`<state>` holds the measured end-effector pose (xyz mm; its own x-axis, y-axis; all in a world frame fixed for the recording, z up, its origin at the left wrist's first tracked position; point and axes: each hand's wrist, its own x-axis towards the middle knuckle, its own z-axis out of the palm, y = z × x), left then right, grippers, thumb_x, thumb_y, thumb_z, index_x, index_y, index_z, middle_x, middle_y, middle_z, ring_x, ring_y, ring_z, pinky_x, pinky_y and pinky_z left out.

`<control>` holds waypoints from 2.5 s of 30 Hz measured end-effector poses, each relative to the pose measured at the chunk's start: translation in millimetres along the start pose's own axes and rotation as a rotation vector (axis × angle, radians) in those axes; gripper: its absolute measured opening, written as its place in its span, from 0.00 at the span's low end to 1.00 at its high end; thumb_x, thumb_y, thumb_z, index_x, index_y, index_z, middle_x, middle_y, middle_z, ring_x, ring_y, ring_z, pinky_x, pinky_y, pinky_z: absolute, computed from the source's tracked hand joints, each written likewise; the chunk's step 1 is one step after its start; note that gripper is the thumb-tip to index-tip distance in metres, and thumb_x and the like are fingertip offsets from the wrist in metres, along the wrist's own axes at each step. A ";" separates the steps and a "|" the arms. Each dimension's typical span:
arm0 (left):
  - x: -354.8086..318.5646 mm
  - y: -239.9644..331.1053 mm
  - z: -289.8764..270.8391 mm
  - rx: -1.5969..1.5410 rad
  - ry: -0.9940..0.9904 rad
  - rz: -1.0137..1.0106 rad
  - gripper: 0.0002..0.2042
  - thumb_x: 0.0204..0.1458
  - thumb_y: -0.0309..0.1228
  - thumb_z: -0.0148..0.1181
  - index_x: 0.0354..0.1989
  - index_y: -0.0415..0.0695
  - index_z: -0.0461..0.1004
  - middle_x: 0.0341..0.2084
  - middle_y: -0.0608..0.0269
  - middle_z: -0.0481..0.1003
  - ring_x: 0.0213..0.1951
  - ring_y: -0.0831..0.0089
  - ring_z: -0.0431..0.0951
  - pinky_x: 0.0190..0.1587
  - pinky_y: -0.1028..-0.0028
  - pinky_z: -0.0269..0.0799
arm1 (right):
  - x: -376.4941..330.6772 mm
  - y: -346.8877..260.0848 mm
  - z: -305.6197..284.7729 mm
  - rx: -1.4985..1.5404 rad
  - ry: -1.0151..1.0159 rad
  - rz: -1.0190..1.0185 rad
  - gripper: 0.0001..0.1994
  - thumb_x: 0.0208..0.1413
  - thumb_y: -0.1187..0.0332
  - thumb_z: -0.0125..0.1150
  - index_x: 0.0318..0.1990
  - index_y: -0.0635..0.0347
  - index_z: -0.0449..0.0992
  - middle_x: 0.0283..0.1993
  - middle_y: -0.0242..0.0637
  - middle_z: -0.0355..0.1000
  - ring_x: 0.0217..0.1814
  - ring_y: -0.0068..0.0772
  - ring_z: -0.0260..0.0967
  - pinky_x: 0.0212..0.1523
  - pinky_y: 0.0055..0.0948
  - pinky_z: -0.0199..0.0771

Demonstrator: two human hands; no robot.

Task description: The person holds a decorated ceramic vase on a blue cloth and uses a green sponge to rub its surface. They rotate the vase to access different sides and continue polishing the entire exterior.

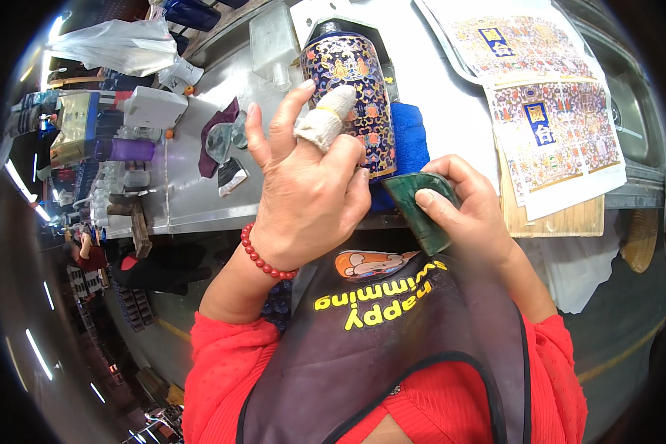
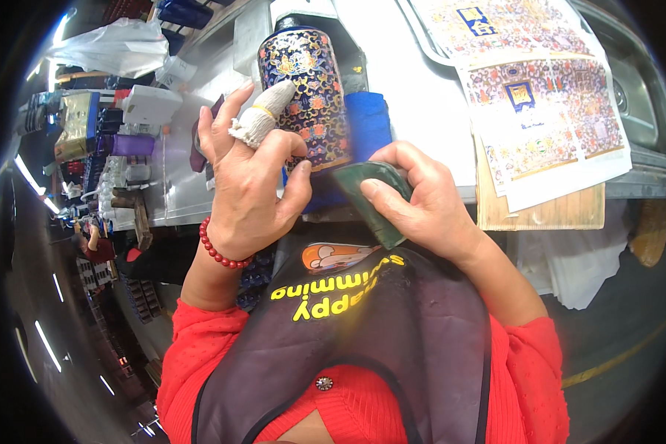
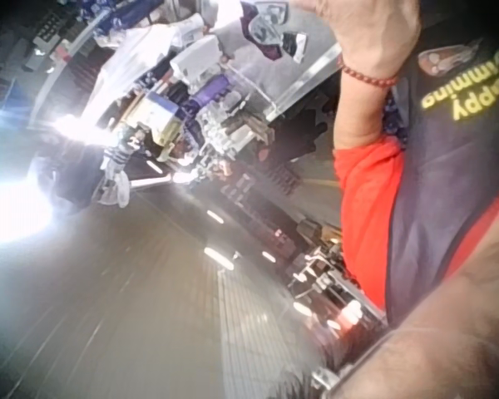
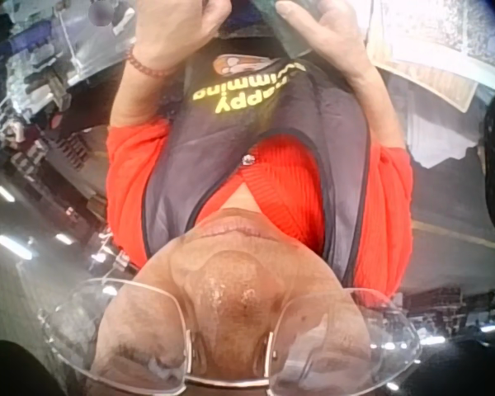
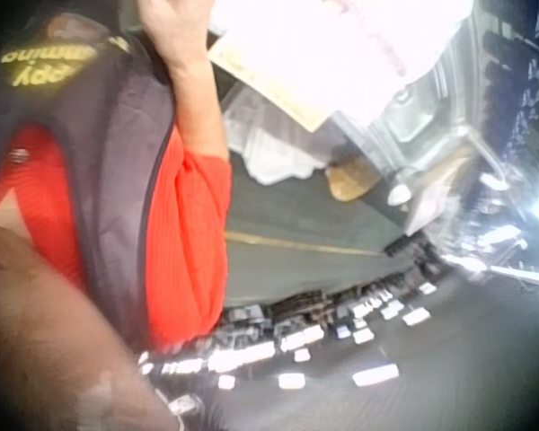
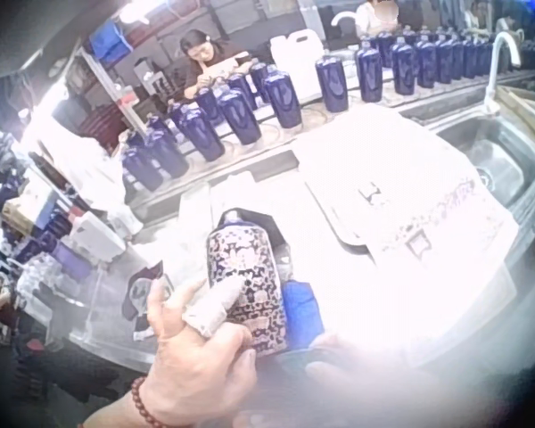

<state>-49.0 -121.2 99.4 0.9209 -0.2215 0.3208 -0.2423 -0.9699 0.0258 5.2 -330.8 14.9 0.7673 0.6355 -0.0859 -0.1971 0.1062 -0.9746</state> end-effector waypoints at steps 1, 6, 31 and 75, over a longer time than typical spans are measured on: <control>-1.7 -0.9 0.2 -0.018 0.009 -0.007 0.07 0.45 0.29 0.65 0.32 0.47 0.75 0.55 0.53 0.75 0.68 0.46 0.57 0.68 0.35 0.32 | 0.5 -0.4 0.7 -0.022 -0.001 -0.015 0.08 0.61 0.72 0.63 0.43 0.65 0.74 0.35 0.30 0.73 0.36 0.15 0.67 0.37 0.21 0.71; -12.5 -4.3 6.4 -0.094 0.076 -0.049 0.07 0.45 0.27 0.65 0.32 0.49 0.75 0.54 0.52 0.76 0.68 0.48 0.58 0.69 0.37 0.30 | 2.4 -2.9 4.1 -0.063 -0.003 -0.031 0.08 0.61 0.72 0.63 0.43 0.65 0.74 0.36 0.31 0.74 0.37 0.16 0.67 0.38 0.22 0.71; -45.7 0.4 29.3 -0.156 0.280 -0.081 0.11 0.43 0.27 0.66 0.37 0.52 0.82 0.51 0.49 0.79 0.65 0.50 0.64 0.73 0.45 0.34 | 4.3 -16.8 7.4 -0.061 0.013 0.080 0.07 0.61 0.72 0.62 0.42 0.66 0.74 0.35 0.33 0.74 0.38 0.17 0.68 0.40 0.24 0.71; -62.0 19.8 32.0 -0.227 0.121 -0.136 0.21 0.47 0.34 0.65 0.53 0.49 0.82 0.61 0.46 0.73 0.68 0.48 0.57 0.73 0.46 0.36 | 0.1 -12.0 5.8 -0.053 0.029 0.040 0.06 0.61 0.73 0.61 0.42 0.66 0.73 0.35 0.30 0.74 0.37 0.15 0.67 0.39 0.21 0.71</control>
<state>-101.1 -129.9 49.7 0.9098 -0.0642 0.4100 -0.1937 -0.9394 0.2828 4.1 -327.6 27.8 0.7768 0.6160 -0.1306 -0.1961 0.0396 -0.9798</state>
